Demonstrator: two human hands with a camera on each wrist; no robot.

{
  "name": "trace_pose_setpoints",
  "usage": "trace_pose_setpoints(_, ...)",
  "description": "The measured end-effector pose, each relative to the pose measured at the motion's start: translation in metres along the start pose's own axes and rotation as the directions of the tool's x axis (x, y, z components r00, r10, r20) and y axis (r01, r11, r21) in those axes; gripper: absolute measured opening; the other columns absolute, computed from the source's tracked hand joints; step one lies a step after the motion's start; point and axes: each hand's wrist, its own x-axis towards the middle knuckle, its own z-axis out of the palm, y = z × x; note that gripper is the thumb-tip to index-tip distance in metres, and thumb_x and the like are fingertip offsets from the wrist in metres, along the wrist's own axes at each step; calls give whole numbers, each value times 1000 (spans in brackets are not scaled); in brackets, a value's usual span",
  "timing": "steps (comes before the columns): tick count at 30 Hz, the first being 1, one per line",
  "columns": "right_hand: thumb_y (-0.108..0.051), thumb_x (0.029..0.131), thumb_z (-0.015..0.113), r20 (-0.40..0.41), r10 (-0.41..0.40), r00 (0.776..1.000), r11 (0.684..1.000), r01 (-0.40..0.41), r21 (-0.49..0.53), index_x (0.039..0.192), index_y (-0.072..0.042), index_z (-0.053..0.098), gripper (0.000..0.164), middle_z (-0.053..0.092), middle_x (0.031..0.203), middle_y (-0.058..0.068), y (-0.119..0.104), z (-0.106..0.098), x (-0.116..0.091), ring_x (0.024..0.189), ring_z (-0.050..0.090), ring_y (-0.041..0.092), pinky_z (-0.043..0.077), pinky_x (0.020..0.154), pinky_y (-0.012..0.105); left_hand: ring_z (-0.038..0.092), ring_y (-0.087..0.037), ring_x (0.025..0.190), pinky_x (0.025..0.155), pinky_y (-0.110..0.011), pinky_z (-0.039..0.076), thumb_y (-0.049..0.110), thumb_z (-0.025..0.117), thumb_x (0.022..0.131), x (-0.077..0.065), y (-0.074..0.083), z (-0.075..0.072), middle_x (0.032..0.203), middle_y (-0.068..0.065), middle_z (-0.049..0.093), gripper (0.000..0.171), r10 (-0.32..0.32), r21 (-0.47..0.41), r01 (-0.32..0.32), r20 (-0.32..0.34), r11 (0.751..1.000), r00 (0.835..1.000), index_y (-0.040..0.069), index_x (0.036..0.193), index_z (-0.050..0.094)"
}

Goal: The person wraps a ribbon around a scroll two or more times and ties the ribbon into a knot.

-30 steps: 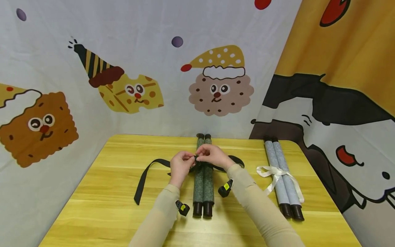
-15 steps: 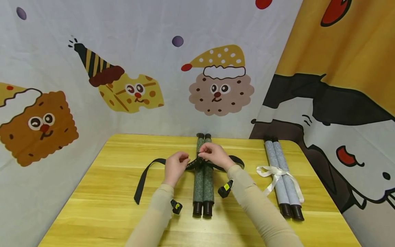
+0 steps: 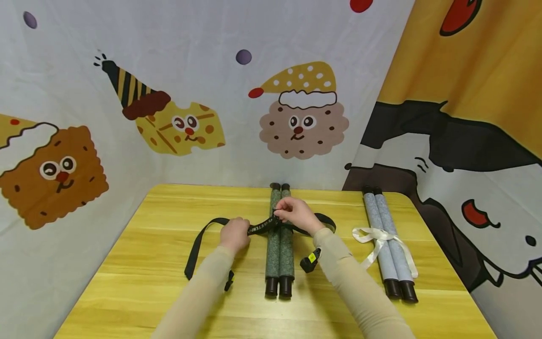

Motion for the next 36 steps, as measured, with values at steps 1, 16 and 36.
trace_pose_setpoints(1, -15, 95, 68, 1, 4, 1000, 1000, -4, 4, 102, -8, 65, 9, 63, 87, 6, 0, 0, 0, 79, 63, 21, 56, 76, 44, 63, -26, 79, 61, -43, 55, 9, 78, 83, 0, 0, 0, 87, -7, 62, 19, 6, 24, -7, 12, 1000, 1000, 7, 101, 72)
trace_pose_setpoints(16, -16, 96, 68, -3, 26, 1000, 1000, -26, 6, 102, -11, 66, 8, 63, 89, 5, 4, 3, -2, 80, 64, 20, 57, 76, 41, 61, -18, 66, 56, -37, 52, 2, 68, 88, 2, -18, -3, 77, 0, 65, 14, -1, -85, 1, 2, 996, 1000, 13, 79, 70)
trace_pose_setpoints(36, -15, 97, 67, -76, 53, 996, 998, -49, 46, 101, -6, 65, 9, 63, 86, 9, -1, -2, 2, 76, 63, 24, 55, 79, 52, 64, -15, 73, 64, -24, 46, 19, 61, 97, -45, -114, -135, 96, -17, 69, 24, -526, -625, 194, -404, 756, 748, -1, 107, 71)
